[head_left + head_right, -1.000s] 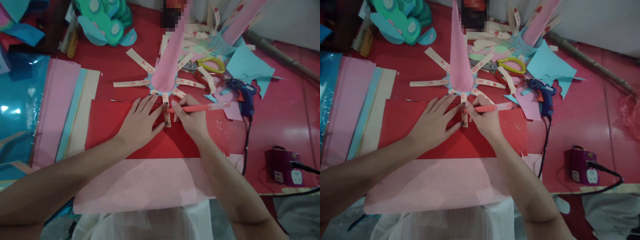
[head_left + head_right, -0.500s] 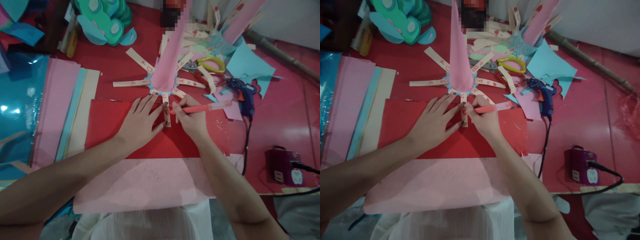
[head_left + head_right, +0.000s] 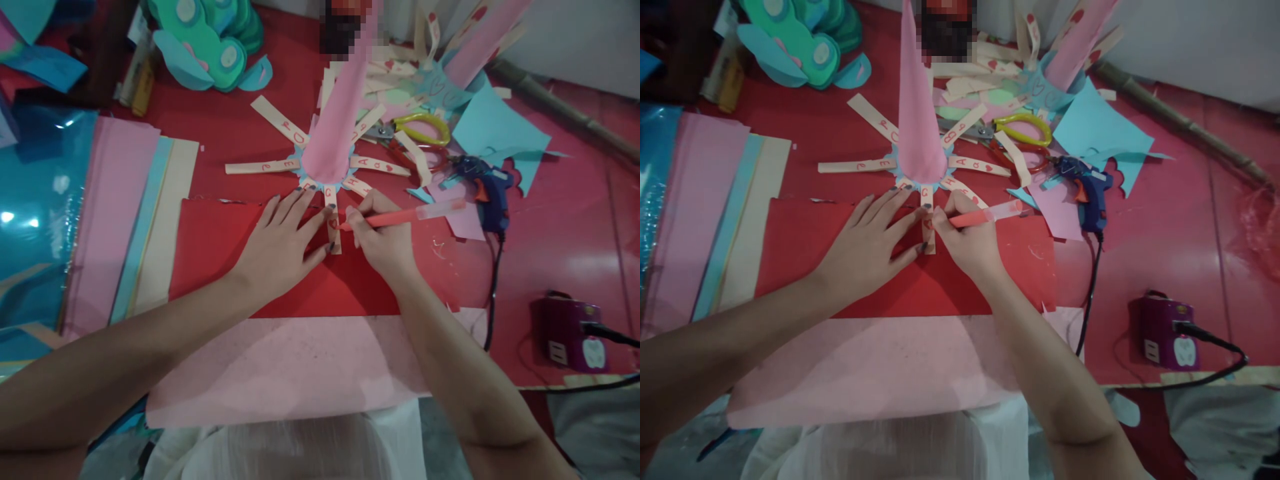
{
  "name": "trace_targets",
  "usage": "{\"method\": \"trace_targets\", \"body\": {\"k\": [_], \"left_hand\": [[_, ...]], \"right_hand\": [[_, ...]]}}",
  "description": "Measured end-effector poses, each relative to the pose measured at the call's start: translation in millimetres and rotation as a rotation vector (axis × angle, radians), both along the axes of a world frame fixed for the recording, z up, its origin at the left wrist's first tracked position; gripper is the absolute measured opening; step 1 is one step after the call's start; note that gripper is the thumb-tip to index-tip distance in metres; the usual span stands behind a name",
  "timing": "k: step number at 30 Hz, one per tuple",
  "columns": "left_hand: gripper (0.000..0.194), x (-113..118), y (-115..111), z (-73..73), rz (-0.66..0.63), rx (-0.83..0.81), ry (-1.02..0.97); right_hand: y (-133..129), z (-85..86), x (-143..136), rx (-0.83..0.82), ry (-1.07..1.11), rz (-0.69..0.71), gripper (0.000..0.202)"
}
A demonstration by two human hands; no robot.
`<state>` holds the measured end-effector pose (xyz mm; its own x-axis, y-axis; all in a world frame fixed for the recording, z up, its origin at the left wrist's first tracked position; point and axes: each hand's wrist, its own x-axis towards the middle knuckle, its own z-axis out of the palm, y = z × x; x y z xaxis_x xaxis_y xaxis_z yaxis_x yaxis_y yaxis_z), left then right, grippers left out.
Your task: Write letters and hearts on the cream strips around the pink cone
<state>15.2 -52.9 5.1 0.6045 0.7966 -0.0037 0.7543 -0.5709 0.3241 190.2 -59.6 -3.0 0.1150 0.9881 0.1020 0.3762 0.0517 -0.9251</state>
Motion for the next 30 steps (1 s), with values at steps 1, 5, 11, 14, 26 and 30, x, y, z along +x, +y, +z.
{"method": "trace_targets", "body": {"k": [1,5,11,14,26,30], "left_hand": [[0.046,0.0,0.0,0.1,-0.002,-0.002,0.003],[0.047,0.1,0.0,0.5,-0.006,-0.004,0.006],[0.047,0.1,-0.5,0.2,0.005,-0.011,-0.02],[0.048,-0.1,-0.3,0.4,0.0,-0.004,-0.006],[0.047,0.1,0.2,-0.2,0.001,-0.002,0.007],[0.046,0.0,0.3,0.4,-0.001,-0.008,0.004]], "right_hand": [[0.1,-0.2,0.0,0.001,0.0,0.0,0.032],[-0.1,0.4,-0.1,0.007,0.043,-0.023,0.032],[-0.8,-0.3,-0.8,-0.005,0.117,-0.039,0.033],[-1.2,-2.1,-0.8,-0.005,0.099,-0.023,0.032],[-1.0,-0.5,-0.5,0.001,0.002,0.002,0.036],[-1.3,0.8,-0.1,-0.006,-0.013,-0.005,0.037]]}}
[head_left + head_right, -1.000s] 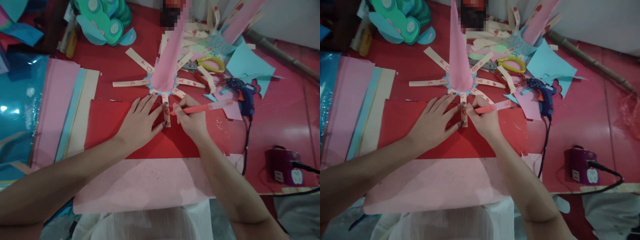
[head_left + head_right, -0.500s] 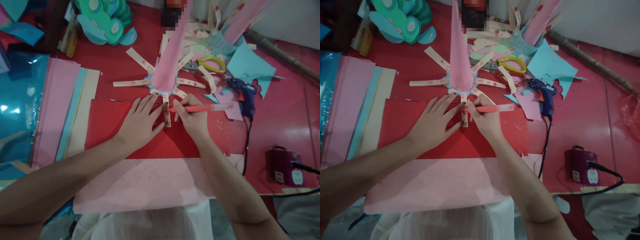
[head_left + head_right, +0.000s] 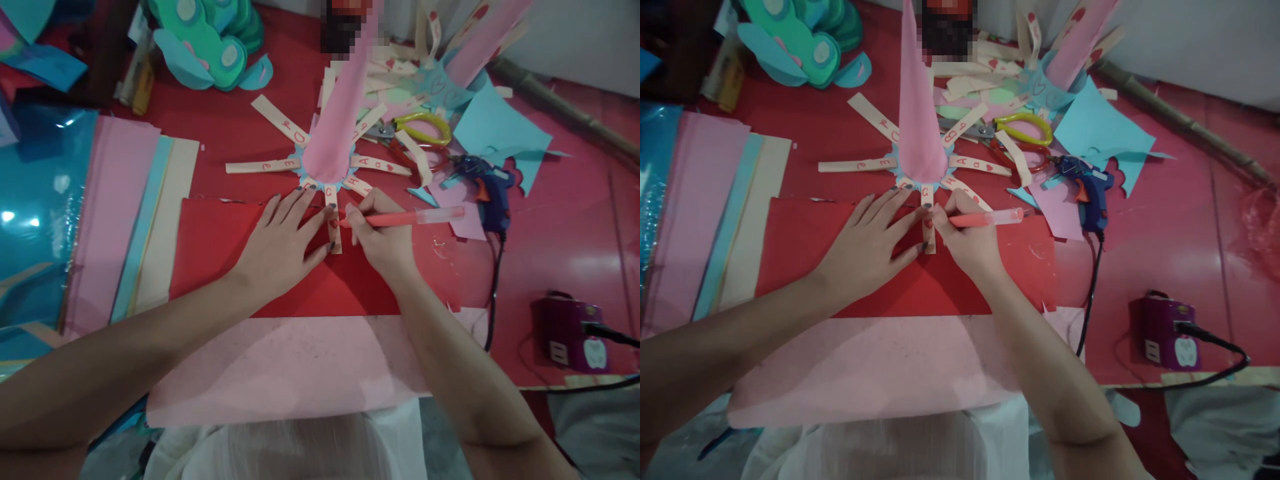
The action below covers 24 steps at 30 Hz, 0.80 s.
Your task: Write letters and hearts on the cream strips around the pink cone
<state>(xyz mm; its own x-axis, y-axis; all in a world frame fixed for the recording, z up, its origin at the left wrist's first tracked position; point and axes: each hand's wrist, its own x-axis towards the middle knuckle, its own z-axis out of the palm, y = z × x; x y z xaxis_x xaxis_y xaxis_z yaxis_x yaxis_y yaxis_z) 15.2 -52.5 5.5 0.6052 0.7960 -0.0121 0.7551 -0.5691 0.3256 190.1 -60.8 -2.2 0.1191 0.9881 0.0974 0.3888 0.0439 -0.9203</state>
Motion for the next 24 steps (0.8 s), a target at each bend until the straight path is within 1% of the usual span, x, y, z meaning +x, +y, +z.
{"method": "trace_targets", "body": {"k": [11,18,24], "left_hand": [[0.047,-0.7,-0.4,-1.0,-0.005,0.009,0.004],[0.048,0.5,-0.2,0.0,-0.004,0.011,0.022],[0.047,0.0,-0.4,-1.1,-0.003,0.01,-0.001]], "right_hand": [[0.7,-0.4,-0.3,0.011,-0.005,-0.002,0.031],[0.5,0.1,0.0,0.002,0.109,-0.056,0.031],[1.1,-0.3,-1.0,0.024,0.091,-0.046,0.031]]}}
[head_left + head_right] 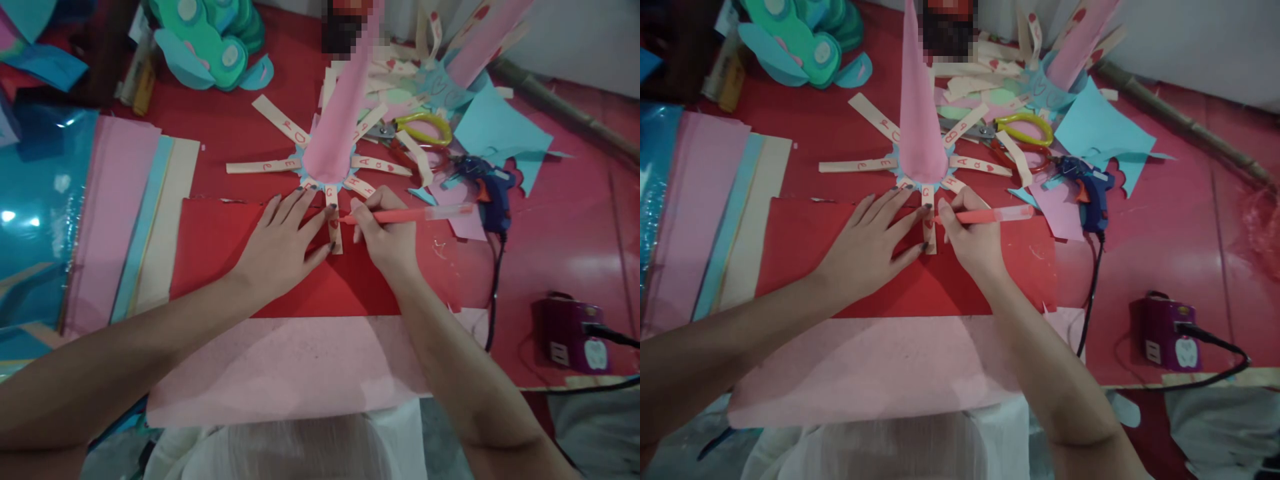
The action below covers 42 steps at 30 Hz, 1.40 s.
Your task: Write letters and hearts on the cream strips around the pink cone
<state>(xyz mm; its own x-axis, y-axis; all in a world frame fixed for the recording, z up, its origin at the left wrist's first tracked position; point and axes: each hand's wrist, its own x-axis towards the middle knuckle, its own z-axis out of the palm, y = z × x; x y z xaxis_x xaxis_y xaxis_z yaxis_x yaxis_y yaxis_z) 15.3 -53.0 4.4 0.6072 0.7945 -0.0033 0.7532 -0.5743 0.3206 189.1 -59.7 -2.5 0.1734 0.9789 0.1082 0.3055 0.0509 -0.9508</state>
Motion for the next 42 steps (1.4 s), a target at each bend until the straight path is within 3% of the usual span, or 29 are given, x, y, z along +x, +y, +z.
{"method": "trace_targets", "body": {"k": [21,42], "left_hand": [[0.047,0.0,0.7,-0.8,-0.004,0.016,0.012],[0.046,-0.4,0.0,0.0,-0.001,0.005,0.004]], "right_hand": [[-0.7,-0.5,0.0,-0.006,-0.074,0.04,0.033],[-1.9,-0.6,-0.9,-0.017,-0.034,-0.013,0.031]]}}
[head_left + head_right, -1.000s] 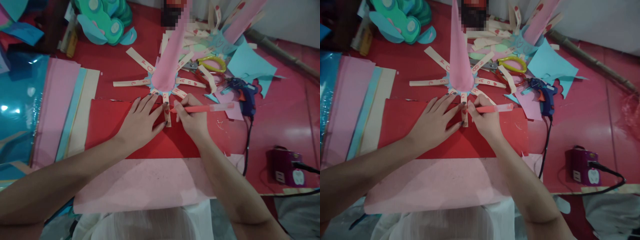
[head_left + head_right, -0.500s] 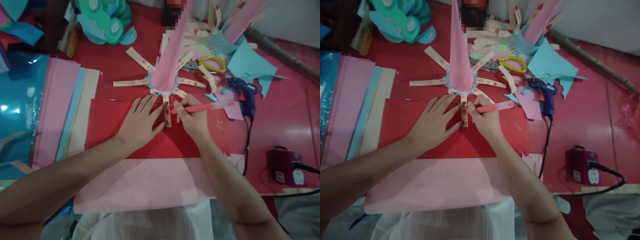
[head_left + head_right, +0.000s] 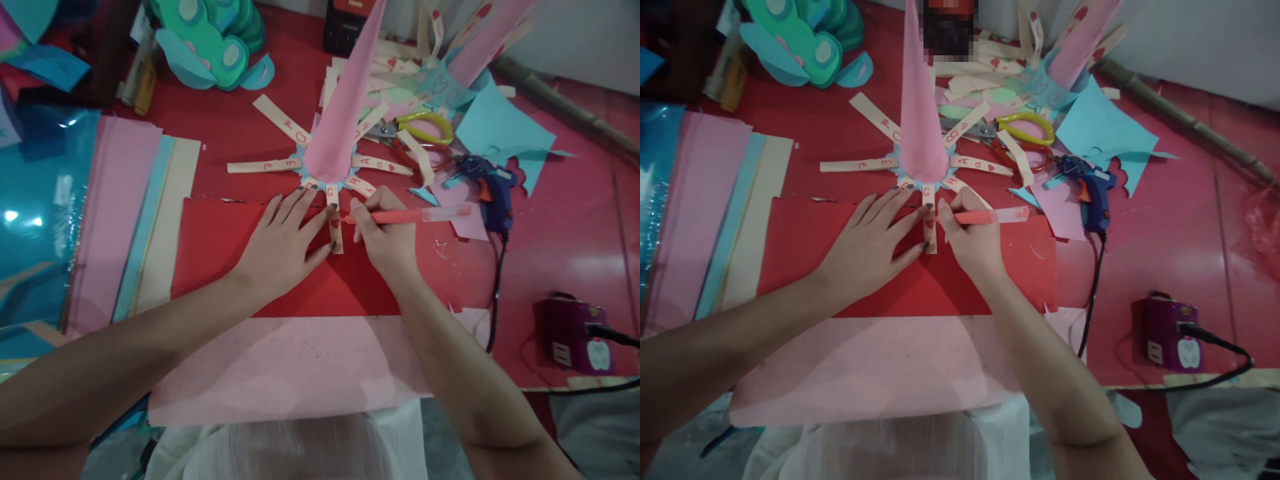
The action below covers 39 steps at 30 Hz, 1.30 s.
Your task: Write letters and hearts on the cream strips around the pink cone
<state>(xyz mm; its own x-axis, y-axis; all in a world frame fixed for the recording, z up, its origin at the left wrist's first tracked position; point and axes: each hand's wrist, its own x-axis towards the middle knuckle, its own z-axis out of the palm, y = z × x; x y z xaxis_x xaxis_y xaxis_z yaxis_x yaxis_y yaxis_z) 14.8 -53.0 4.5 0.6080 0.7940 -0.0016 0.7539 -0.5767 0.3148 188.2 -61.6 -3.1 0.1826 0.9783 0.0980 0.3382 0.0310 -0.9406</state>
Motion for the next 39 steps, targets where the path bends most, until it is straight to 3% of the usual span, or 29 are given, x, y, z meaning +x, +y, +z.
{"method": "trace_targets", "body": {"k": [39], "left_hand": [[0.046,0.3,0.1,-0.7,-0.002,0.009,0.005]], "right_hand": [[0.6,3.1,0.5,-0.017,-0.077,0.029,0.033]]}}
